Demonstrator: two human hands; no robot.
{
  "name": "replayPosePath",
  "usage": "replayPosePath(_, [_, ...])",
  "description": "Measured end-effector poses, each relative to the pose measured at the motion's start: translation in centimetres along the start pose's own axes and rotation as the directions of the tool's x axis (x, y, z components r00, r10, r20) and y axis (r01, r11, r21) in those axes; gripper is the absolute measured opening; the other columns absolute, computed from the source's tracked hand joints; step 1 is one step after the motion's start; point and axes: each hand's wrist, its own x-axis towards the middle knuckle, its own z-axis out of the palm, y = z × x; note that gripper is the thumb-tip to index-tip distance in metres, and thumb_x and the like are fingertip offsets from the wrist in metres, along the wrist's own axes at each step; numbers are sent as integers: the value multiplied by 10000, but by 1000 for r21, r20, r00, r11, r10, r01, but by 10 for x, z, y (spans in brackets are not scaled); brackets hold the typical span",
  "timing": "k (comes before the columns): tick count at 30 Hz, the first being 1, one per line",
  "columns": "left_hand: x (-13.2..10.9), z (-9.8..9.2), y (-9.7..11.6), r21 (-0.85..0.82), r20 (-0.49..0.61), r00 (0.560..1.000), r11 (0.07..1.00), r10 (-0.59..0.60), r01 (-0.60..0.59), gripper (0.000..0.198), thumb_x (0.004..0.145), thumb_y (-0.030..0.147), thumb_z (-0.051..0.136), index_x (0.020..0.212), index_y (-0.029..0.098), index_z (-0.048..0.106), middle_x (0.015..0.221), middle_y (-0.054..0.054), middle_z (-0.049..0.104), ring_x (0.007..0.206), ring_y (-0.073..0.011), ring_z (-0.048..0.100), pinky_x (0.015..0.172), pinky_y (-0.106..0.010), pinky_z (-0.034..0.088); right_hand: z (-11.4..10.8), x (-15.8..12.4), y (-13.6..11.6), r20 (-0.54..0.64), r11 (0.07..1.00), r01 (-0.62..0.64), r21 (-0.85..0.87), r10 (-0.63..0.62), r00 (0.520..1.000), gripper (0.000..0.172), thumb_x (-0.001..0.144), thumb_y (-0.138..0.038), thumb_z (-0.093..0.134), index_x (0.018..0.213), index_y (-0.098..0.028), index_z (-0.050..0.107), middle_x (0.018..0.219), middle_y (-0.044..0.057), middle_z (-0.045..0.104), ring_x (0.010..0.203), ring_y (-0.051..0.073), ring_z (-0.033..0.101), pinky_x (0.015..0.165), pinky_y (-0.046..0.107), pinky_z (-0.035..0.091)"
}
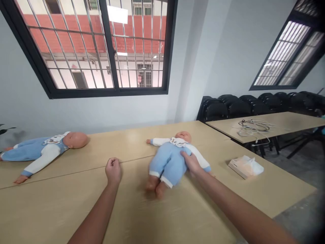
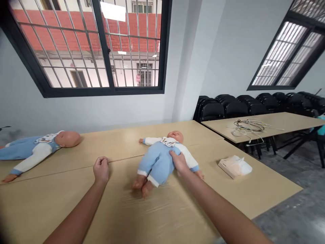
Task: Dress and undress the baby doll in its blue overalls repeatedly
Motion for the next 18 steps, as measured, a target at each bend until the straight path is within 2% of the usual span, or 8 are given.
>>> replayPosePath(3, [-9,-14,2,-27,-4,1000,1000,-1,1,165,764,338,487,821,201,560,672,41,480,594,-136,449,565,-239,370,10,-45,3,169,998,20,53,-29,985,505,816,-358,765,1285,-200,662,1300,95,736,1155,250,709,1042,366,565])
replayPosePath(7, [-29,-43,11,-7,12,998,998,61,-61,137,773,311,486,805,204,567,649,53,437,566,-129,374,548,-243,325,26,-88,8,357,995,20,94,-53,932,520,832,-351,754,1323,-222,642,1314,79,733,1186,257,701,1110,421,521])
replayPosePath(10, [-47,-66,22,18,77,985,988,152,-154,102,768,280,510,773,203,576,701,32,500,618,-138,420,614,-254,377,38,-108,12,445,991,-17,129,-43,894,515,821,-360,764,1303,-221,647,1299,82,738,1179,266,705,1113,445,516])
replayPosePath(12, [-63,-77,31,24,159,963,974,218,-224,85,750,258,537,768,202,599,749,9,556,683,-154,486,687,-269,430,48,-119,16,498,987,-52,154,-32,867,513,805,-363,779,1280,-219,650,1295,86,739,1172,276,707,1098,454,527])
replayPosePath(14, [-79,-83,40,10,308,898,943,313,-332,104,761,237,547,813,200,629,834,-22,609,778,-178,552,764,-293,471,59,-128,21,536,981,-81,174,-26,844,536,793,-372,794,1285,-227,639,1291,86,739,1162,283,711,1079,460,539])
replayPosePath(17, [-99,-85,49,-42,515,735,869,441,-493,164,860,243,515,956,195,638,1020,-78,643,961,-218,600,887,-349,496,73,-137,31,557,970,-109,219,-33,830,605,782,-409,805,1319,-219,602,1295,93,734,1150,291,713,1060,465,547])
replayPosePath(18, [-102,-84,51,-49,542,704,854,458,-517,174,894,260,504,991,195,632,1054,-90,641,1009,-230,601,922,-370,496,76,-138,35,556,966,-112,231,-37,830,628,779,-427,807,1326,-210,589,1302,99,729,1149,294,712,1058,464,546])
